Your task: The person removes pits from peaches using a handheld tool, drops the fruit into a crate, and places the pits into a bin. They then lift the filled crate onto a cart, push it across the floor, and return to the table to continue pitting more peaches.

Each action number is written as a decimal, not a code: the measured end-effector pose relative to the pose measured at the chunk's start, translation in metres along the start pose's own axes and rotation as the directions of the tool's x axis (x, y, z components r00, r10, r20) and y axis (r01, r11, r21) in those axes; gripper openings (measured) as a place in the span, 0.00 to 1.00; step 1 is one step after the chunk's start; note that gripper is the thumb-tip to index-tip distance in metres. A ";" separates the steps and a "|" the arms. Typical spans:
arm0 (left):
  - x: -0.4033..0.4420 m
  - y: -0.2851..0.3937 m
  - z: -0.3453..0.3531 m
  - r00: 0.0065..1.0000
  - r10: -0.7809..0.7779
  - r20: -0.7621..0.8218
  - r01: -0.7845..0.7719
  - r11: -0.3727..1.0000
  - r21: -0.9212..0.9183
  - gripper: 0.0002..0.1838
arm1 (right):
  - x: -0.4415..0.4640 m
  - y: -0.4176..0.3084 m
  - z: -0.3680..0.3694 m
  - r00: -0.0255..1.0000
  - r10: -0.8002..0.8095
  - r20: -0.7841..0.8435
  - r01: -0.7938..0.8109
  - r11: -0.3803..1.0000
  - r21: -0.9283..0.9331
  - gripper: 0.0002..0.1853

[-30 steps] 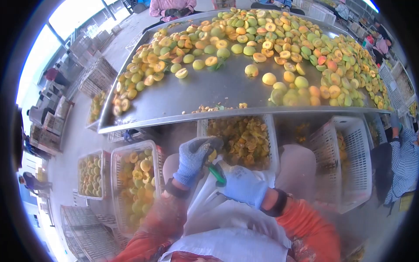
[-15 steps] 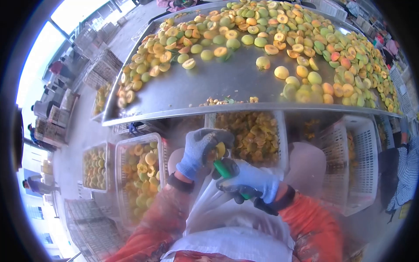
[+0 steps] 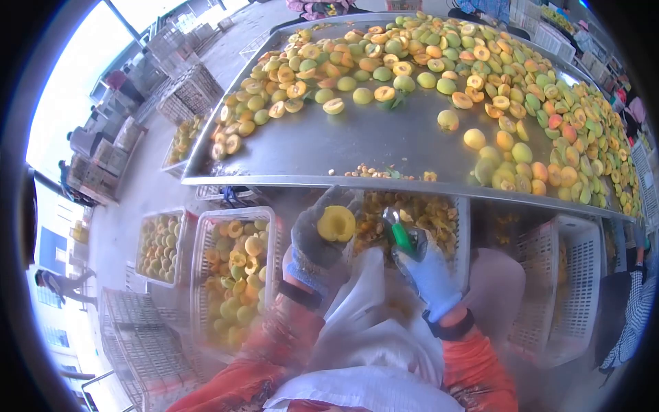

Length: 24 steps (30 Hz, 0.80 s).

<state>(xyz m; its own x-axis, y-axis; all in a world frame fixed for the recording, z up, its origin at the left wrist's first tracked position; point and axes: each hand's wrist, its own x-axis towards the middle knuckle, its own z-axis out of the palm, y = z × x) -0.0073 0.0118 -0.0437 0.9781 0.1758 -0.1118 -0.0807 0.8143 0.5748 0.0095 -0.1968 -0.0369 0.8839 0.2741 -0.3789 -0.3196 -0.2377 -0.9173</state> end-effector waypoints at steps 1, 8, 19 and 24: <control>-0.002 -0.002 0.002 0.995 0.085 0.061 -0.091 0.990 0.109 0.28 | 0.001 0.001 0.011 1.000 -0.008 0.012 0.008 1.000 -0.002 0.19; -0.015 0.013 -0.009 0.994 -0.099 -0.054 0.069 0.913 -0.402 0.28 | 0.000 0.005 0.030 0.954 -0.295 0.057 0.294 0.956 0.019 0.21; -0.192 0.118 -0.206 0.429 0.355 -0.831 0.066 0.905 0.421 0.16 | -0.011 0.027 0.010 0.978 0.163 0.127 -0.179 0.976 0.124 0.15; -0.344 0.129 -0.349 0.277 0.573 -0.771 0.315 0.704 0.637 0.18 | 0.001 0.046 0.002 0.986 0.091 0.138 -0.095 0.995 0.024 0.13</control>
<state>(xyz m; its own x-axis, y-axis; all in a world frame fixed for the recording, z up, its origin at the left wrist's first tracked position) -0.4209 0.2495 -0.2136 0.0770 0.9421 -0.3264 0.3735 0.2763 0.8855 -0.0052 -0.2052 -0.0802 0.7956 0.3773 -0.4739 -0.4104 -0.2397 -0.8798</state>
